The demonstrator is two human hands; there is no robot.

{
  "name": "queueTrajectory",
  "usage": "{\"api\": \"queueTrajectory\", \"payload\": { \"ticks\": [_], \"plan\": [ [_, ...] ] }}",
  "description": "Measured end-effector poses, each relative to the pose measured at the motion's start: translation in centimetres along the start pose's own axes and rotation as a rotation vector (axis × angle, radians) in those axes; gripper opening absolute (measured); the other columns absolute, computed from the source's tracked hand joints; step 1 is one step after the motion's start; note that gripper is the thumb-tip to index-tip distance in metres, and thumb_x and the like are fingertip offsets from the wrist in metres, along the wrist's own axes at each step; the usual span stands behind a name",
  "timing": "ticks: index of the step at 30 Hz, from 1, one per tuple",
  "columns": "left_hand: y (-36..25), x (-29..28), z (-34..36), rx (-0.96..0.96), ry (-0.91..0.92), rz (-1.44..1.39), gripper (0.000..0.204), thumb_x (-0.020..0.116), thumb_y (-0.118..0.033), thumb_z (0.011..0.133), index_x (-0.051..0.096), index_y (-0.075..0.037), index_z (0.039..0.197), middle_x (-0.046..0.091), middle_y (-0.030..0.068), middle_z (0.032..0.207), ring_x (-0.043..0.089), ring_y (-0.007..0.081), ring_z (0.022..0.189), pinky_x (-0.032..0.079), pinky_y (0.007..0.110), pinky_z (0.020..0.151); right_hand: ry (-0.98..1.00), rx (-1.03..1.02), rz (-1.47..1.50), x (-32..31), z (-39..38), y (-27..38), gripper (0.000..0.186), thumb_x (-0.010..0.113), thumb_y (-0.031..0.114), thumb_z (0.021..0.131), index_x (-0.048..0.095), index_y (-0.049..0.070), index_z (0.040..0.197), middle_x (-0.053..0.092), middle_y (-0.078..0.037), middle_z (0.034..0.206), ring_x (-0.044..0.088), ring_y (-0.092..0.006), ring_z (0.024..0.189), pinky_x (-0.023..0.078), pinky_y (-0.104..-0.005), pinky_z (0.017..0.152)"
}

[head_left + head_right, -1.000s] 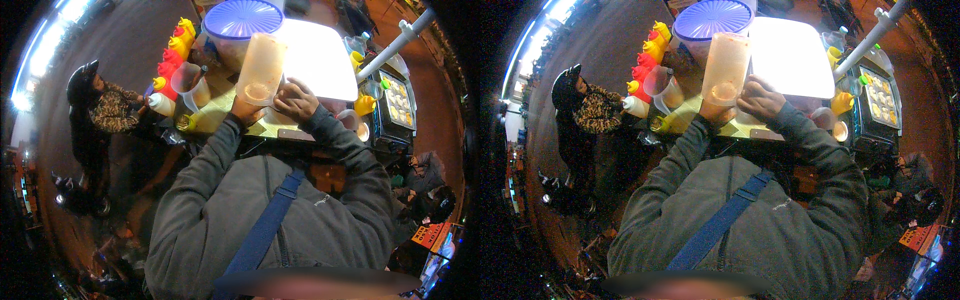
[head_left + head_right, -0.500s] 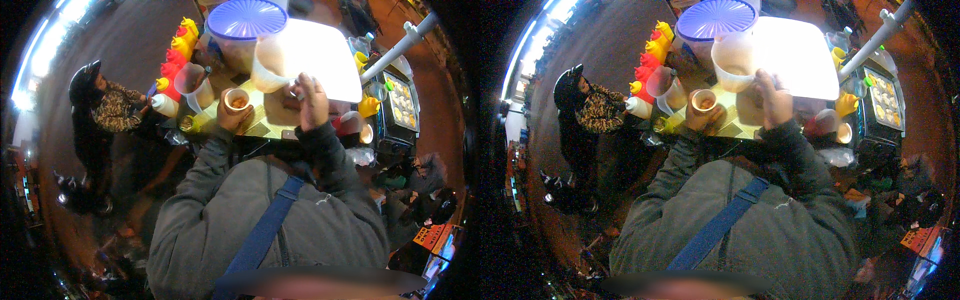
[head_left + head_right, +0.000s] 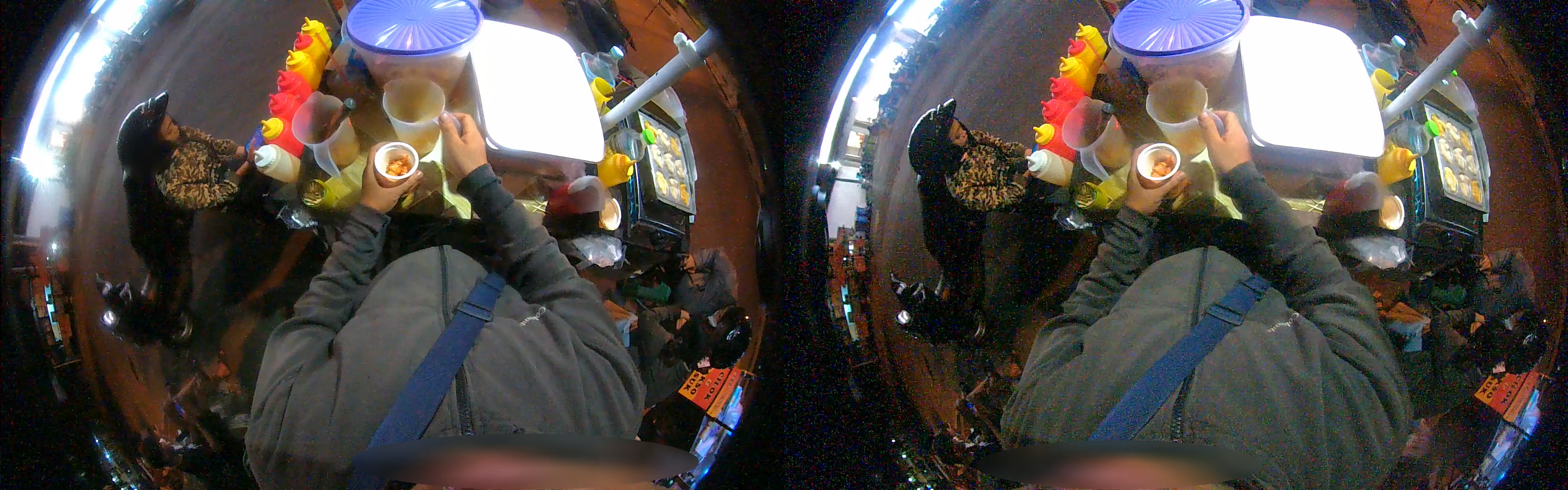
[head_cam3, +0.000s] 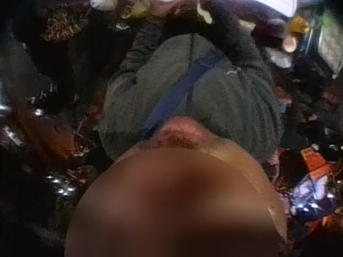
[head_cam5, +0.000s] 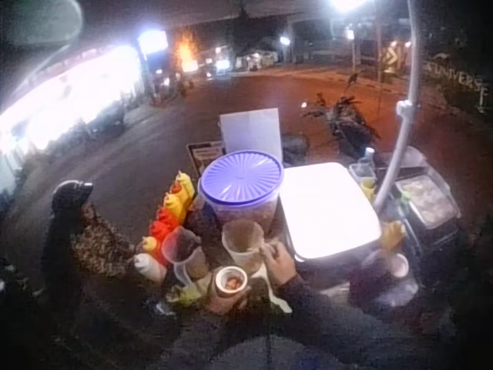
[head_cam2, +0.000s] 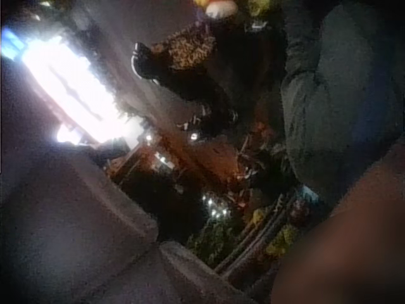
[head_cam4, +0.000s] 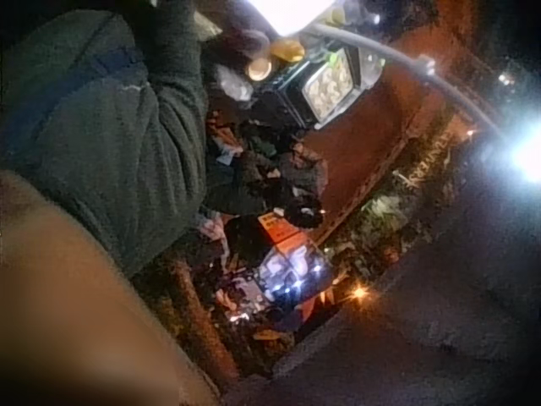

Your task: The person adds condiments from squeeze bottles into paper cups containing fried food at a street food stall. They then add a white powder from a small packet and stir the contents with a utensil.

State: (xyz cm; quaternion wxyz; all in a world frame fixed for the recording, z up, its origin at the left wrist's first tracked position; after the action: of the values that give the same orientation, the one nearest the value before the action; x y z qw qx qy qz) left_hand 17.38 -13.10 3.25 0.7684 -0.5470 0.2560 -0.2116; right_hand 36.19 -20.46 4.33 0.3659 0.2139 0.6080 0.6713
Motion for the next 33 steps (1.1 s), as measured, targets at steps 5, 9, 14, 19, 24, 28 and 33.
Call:
{"api": "queueTrajectory", "payload": {
  "ticks": [5,9,14,19,24,28,33],
  "plan": [
    [0.0,2.1,1.1,0.035,0.059,-0.063,0.072,0.089,-0.01,0.068,0.046,-0.005,0.126,0.06,0.0084,0.116,0.059,0.0189,0.108,0.049,0.034,0.097,-0.1,-0.477,-0.432,-2.7,-3.1,5.5,0.056,0.071,0.033,0.089,0.054,-0.003,0.128,0.063,-0.022,0.116,0.061,-0.0356,0.107,0.048,-0.0433,0.094],
    [0.2,4.4,1.9,0.075,0.126,-0.163,0.071,0.088,-0.009,0.068,0.048,-0.007,0.127,0.062,0.0088,0.117,0.061,0.0202,0.109,0.051,0.033,0.096,0.091,-0.591,-0.498,-4.5,-5.9,9.2,0.065,0.076,0.029,0.083,0.05,-0.003,0.133,0.061,-0.022,0.119,0.059,-0.0383,0.109,0.048,-0.0446,0.094],
    [2.8,7.0,2.4,-0.084,0.185,-0.216,0.058,0.083,-0.019,0.076,0.052,-0.006,0.124,0.065,0.0098,0.116,0.063,0.0207,0.107,0.051,0.034,0.094,0.239,-0.512,-0.558,-4.5,-6.5,9.8,0.069,0.083,0.017,0.072,0.053,0.002,0.132,0.061,-0.02,0.117,0.061,-0.0375,0.107,0.05,-0.0417,0.092],
    [3.6,8.1,2.8,0.146,0.314,0.084,0.061,0.081,-0.025,0.078,0.052,-0.005,0.128,0.064,0.0139,0.118,0.064,0.0275,0.109,0.052,0.036,0.095,0.194,-0.494,-0.537,-4.5,-5.8,8.8,0.071,0.085,0.016,0.069,0.053,0.005,0.131,0.06,-0.018,0.117,0.059,-0.0376,0.109,0.05,-0.0422,0.092],
    [4.0,8.1,2.3,0.055,0.248,0.024,0.068,0.083,-0.03,0.077,0.051,-0.004,0.132,0.063,0.0155,0.121,0.063,0.0311,0.113,0.051,0.039,0.098,0.182,-0.492,-0.494,-4.6,-5.7,8.9,0.069,0.085,0.015,0.069,0.054,0.006,0.13,0.059,-0.018,0.118,0.059,-0.0377,0.109,0.05,-0.0425,0.092],
    [4.8,8.6,1.8,-0.082,0.142,-0.24,0.069,0.083,-0.025,0.077,0.05,-0.002,0.133,0.062,0.0164,0.123,0.062,0.0312,0.114,0.051,0.04,0.097,0.174,-0.515,-0.449,-4.4,-5.6,9.8,0.068,0.085,0.017,0.069,0.055,0.007,0.129,0.058,-0.019,0.12,0.06,-0.0384,0.107,0.051,-0.043,0.092],
    [7.1,9.4,1.2,-0.237,0.123,-0.547,0.063,0.081,-0.019,0.079,0.05,-0.002,0.13,0.062,0.0144,0.118,0.062,0.0271,0.108,0.052,0.039,0.094,0.204,-0.562,-0.495,-4.5,-5.6,10.9,0.069,0.085,0.019,0.07,0.055,0.007,0.131,0.058,-0.019,0.119,0.061,-0.0384,0.107,0.051,-0.0428,0.091]
  ]
}}
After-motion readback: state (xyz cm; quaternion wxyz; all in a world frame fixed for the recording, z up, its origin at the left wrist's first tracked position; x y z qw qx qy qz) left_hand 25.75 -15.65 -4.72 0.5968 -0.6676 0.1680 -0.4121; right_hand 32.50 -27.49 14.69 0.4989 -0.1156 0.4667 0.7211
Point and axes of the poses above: each hand's wrist, its own z-axis towards the middle knuckle, its own x-axis out of the palm, y = z × x, the point moved 4 cm from there along z, towards the middle knuckle
